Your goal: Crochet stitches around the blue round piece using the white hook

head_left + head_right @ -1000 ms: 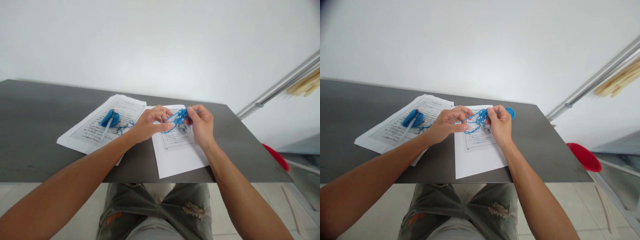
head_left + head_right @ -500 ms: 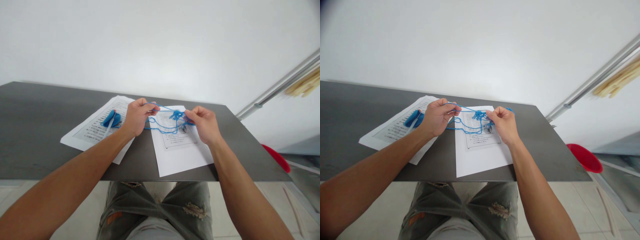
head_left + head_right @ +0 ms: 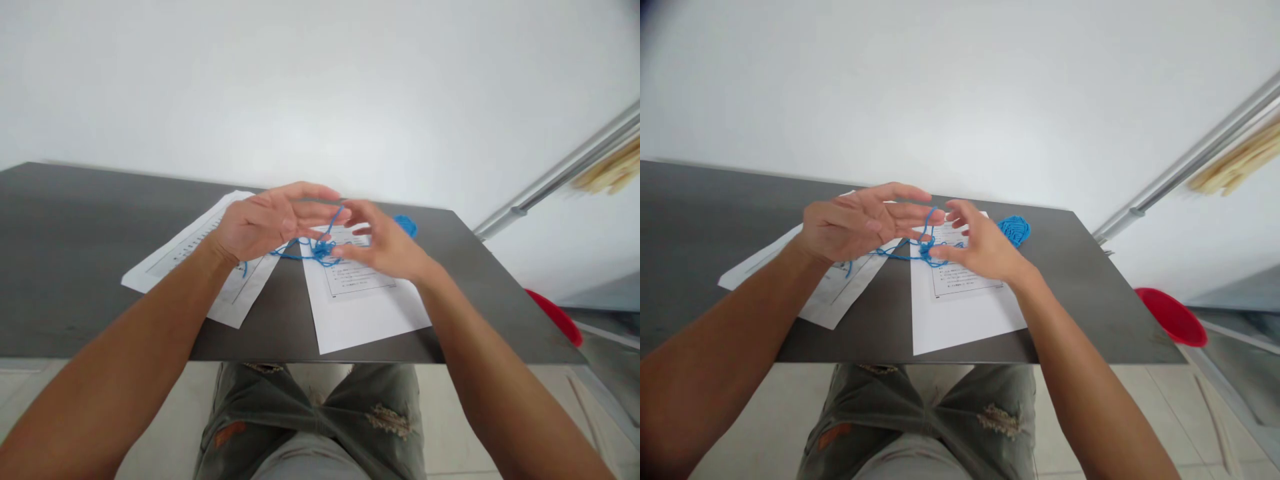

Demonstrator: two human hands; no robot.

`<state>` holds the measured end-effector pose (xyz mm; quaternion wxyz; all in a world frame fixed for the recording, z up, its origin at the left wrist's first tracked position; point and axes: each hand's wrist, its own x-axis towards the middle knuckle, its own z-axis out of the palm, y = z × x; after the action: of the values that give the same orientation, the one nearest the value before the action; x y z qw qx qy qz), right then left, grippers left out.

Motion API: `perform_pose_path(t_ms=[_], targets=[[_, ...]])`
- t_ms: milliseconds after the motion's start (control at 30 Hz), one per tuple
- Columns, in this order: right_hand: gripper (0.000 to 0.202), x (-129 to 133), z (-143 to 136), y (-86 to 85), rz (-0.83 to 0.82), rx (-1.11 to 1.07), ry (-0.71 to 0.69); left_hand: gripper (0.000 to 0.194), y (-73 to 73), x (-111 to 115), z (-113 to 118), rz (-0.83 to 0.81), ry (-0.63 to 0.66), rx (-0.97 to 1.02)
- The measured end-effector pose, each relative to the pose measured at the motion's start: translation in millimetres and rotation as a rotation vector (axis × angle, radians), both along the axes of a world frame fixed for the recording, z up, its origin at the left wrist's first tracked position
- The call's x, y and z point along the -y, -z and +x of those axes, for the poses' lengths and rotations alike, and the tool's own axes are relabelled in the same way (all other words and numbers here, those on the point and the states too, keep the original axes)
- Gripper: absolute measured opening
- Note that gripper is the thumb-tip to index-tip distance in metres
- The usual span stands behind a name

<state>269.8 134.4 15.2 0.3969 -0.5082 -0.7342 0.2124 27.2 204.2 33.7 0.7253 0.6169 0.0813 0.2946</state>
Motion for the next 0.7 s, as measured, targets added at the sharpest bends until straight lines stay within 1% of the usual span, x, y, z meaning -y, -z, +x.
perform_pose_path(t_ms=[33, 67, 133, 167, 200, 233, 267, 300, 333, 367, 433, 500, 567, 633, 700], targets=[[0.058, -3, -10, 2.7, -0.008, 0.125, -0.087, 0.045, -1.8, -1, -2, 0.046, -0.016, -0.07], [0.051, -6, -18, 4.9, -0.026, 0.251, -0.156, 0.041, -3.4, -2, -3, 0.107, -0.062, -0.149], [0.022, -11, -28, 7.4, -0.082, 0.459, -0.221, 0.034, -6.4, -8, -9, 0.271, -0.238, -0.31], [0.013, -13, -30, 7.5, -0.117, 0.517, -0.227, 0.033, -7.7, -12, -13, 0.376, -0.347, -0.396], [0.013, -14, -29, 6.9, -0.146, 0.536, -0.217, 0.033, -8.9, -17, -19, 0.487, -0.448, -0.489], [0.015, -15, -27, 5.6, -0.162, 0.521, -0.194, 0.036, -9.8, -23, -25, 0.599, -0.523, -0.59], [0.015, -14, -23, 3.8, -0.165, 0.478, -0.157, 0.042, -10.4, -28, -33, 0.707, -0.55, -0.725], [0.013, -13, -17, 1.7, -0.157, 0.421, -0.111, 0.05, -10.6, -33, -40, 0.782, -0.545, -0.868], [0.009, -12, -11, -0.7, -0.142, 0.359, -0.056, 0.056, -10.1, -38, -47, 0.824, -0.53, -1.004], [0.009, -10, -5, -3.1, -0.129, 0.293, 0.003, 0.06, -8.9, -42, -54, 0.842, -0.482, -1.136], [0.017, -8, 8, -8.1, -0.119, 0.125, 0.113, 0.057, -4.4, -48, -61, 0.836, -0.399, -1.288], [0.023, -6, 18, -13.3, -0.106, -0.078, 0.201, 0.045, 2.2, -51, -62, 0.819, -0.384, -1.332], [0.026, -5, 26, -19.1, -0.053, -0.267, 0.262, 0.029, 9.0, -51, -58, 0.794, -0.384, -1.322], [0.028, -4, 33, -26.4, 0.027, -0.416, 0.279, 0.015, 14.0, -51, -53, 0.782, -0.344, -1.301], [0.024, -3, 39, -35.8, 0.101, -0.561, 0.27, 0.011, 16.4, -50, -49, 0.79, -0.308, -1.284]])
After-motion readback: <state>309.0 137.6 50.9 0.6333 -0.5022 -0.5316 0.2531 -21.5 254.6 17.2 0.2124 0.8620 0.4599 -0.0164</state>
